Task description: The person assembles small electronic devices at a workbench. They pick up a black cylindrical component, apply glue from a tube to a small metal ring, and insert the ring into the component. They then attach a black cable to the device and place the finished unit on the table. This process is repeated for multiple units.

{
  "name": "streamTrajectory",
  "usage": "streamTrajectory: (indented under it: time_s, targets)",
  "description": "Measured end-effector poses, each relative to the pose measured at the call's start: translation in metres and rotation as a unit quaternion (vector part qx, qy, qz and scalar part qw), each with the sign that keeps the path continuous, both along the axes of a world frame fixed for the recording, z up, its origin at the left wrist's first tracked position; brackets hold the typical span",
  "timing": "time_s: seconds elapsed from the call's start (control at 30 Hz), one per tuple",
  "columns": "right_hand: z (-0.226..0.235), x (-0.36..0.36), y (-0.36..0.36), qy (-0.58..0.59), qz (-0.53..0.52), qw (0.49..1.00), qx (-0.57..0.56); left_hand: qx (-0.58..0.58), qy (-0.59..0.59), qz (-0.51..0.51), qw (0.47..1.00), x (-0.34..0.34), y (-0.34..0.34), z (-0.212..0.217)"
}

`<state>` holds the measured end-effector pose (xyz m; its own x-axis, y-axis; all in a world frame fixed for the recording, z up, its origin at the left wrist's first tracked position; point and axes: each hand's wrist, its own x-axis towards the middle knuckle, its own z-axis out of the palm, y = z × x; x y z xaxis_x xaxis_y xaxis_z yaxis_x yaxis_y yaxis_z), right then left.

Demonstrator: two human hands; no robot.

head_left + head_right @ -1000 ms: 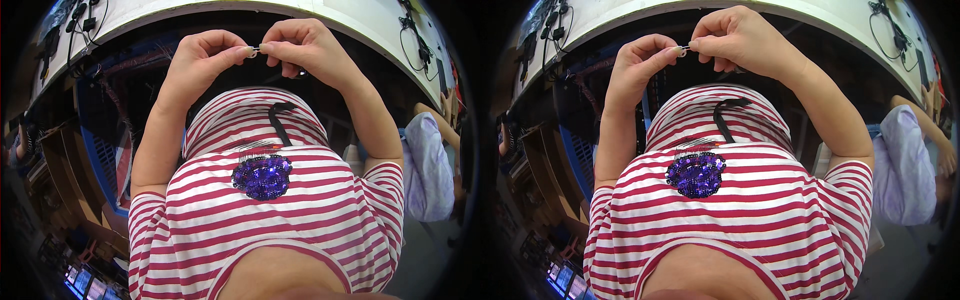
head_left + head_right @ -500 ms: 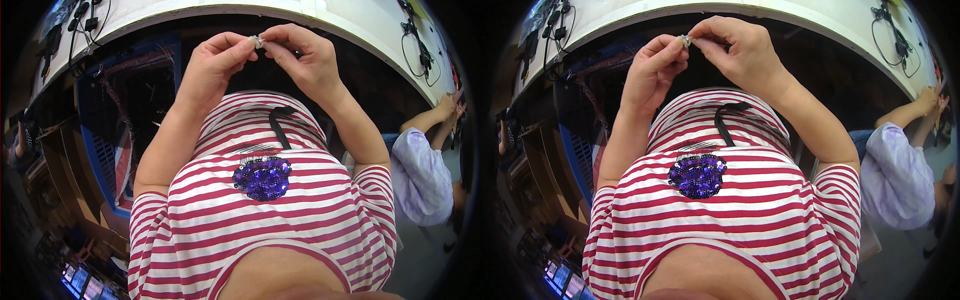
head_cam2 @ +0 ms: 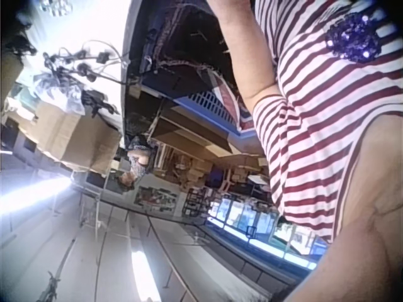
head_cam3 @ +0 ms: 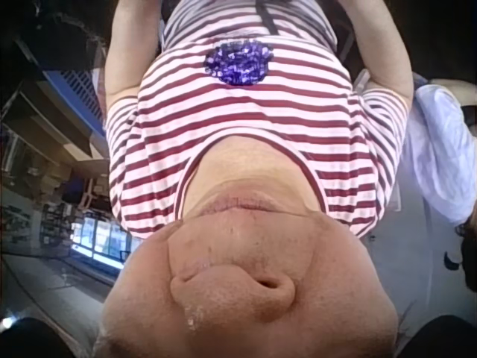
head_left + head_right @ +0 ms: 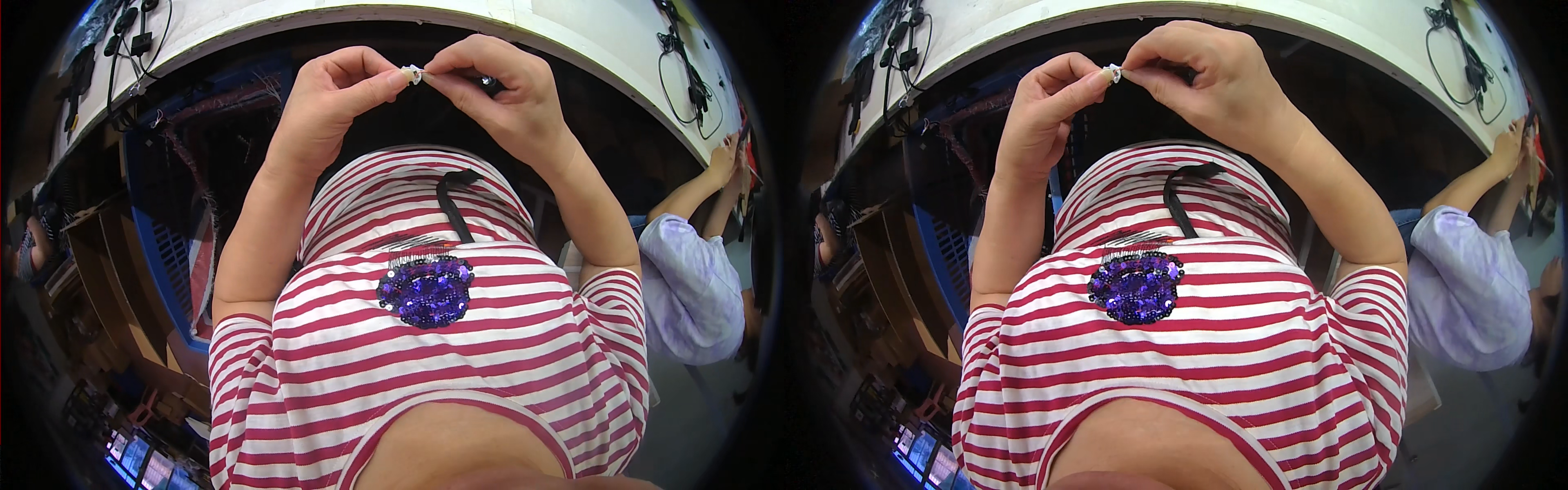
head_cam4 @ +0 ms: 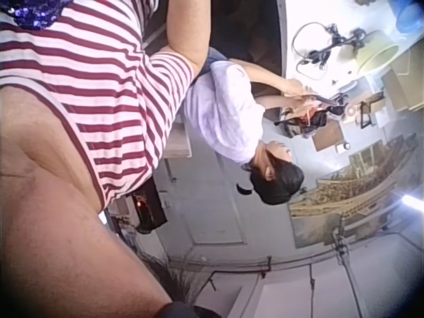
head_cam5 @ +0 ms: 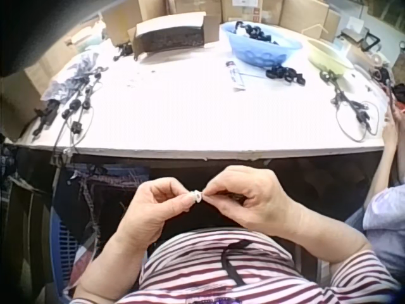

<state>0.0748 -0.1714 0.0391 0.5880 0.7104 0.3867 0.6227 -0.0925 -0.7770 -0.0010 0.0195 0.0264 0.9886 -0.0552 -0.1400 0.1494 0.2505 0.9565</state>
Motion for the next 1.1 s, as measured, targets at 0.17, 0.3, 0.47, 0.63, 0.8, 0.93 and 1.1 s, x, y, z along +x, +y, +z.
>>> streamTrajectory:
  time_s: [0.17, 0.3, 0.47, 0.63, 0.8, 0.93, 1.1]
  targets:
    - [-0.009, -0.008, 0.007, -0.091, -0.050, 0.994, 0.033, -0.050, -0.008, 0.047, 0.998, 0.002, -0.007, -0.009]
    - [-0.019, -0.006, 0.010, -0.200, -0.070, 0.975, 0.062, -0.088, 0.044, 0.056, 0.994, 0.001, -0.008, -0.007]
    - [-0.021, -0.006, 0.010, -0.243, -0.070, 0.966, 0.062, -0.109, 0.043, 0.050, 0.992, -0.001, -0.006, -0.004]
    - [-0.018, -0.009, 0.014, -0.209, -0.077, 0.973, 0.058, -0.089, 0.027, 0.028, 0.995, -0.002, -0.002, -0.002]
    - [-0.009, -0.010, 0.017, -0.113, -0.078, 0.989, 0.050, -0.035, -0.016, 0.017, 0.999, -0.003, 0.004, 0.005]
    - [0.000, -0.007, 0.018, 0.113, -0.048, 0.992, 0.014, -0.030, -0.035, 0.042, 0.998, -0.002, 0.006, 0.010]
    - [-0.001, 0.009, 0.018, 0.502, 0.006, 0.847, 0.175, 0.071, -0.036, 0.019, 0.997, 0.001, -0.006, -0.015]
